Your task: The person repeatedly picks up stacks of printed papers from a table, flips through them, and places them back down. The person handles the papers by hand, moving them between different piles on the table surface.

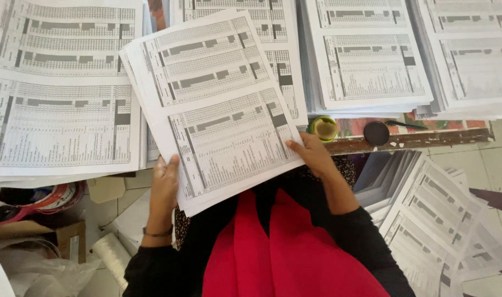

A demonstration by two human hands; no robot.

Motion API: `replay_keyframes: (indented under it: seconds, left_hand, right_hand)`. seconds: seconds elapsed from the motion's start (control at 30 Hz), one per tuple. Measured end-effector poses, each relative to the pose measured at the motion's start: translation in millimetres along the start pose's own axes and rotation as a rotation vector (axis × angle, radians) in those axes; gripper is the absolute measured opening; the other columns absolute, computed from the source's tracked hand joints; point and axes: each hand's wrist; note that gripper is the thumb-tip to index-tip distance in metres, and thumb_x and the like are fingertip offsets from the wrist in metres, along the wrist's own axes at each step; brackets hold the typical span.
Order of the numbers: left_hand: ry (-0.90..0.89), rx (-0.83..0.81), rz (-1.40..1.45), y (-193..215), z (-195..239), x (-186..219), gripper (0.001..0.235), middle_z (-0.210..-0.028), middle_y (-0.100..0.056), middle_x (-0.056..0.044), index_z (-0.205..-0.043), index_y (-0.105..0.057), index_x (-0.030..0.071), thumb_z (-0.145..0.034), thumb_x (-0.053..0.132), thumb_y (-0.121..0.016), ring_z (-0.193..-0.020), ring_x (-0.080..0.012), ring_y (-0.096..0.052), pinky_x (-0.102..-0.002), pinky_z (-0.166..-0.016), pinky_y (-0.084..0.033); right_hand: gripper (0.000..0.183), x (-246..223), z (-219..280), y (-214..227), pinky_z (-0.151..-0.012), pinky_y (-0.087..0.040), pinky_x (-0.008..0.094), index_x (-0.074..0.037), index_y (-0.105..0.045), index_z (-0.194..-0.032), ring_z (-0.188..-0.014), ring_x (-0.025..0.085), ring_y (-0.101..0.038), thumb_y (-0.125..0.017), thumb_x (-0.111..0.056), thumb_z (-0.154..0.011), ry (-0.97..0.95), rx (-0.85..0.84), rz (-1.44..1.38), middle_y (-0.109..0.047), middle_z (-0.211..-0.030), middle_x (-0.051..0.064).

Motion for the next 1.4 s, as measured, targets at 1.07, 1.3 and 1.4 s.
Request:
replay_keyframes:
  seconds: [1.07,1.3,1.4]
  left_hand:
    - [-1.294,-0.087,-0.033,-98,-74,176,0.047,-0.143,-0.056,-0.015,-0.158,-0.041,0.009,-0.119,0.033,-0.046,-0.132,-0.0224,-0.052,-0.053,-0.120,-0.037]
    - [-1.288,-0.015,-0.013,-103,-49,188,0.046,-0.156,-0.050,-0.016,-0.161,-0.034,0.006,-0.123,0.030,-0.044,-0.142,-0.0213,-0.046,-0.052,-0.128,-0.032]
    - [-1.271,-0.049,-0.127,-95,-41,181,0.048,-0.164,-0.042,-0.014,-0.166,-0.026,0.009,-0.125,0.031,-0.036,-0.151,-0.0228,-0.045,-0.052,-0.132,-0.032]
  right_hand:
    - [0.017,-133,-37,71,-0.074,-0.050,0.034,-0.003,-0.076,-0.108,-0.076,0.012,-0.057,-0.077,-0.019,-0.102,0.677,0.392,-0.200,-0.071,-0.085,0.008]
    - [0.013,-155,-21,71,-0.069,-0.044,0.026,-0.008,-0.078,-0.101,-0.074,0.008,-0.051,-0.070,-0.016,-0.108,0.690,0.470,-0.225,-0.069,-0.079,0.002]
    - [0.014,-115,-44,65,-0.062,-0.042,0.029,-0.004,-0.078,-0.093,-0.067,0.011,-0.052,-0.078,-0.016,-0.100,0.626,0.473,-0.255,-0.066,-0.075,0.002]
Point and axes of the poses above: each hand's wrist, its own z-axis away from the middle knuckle, its own y-axis out of the back of the hand, x = y × z
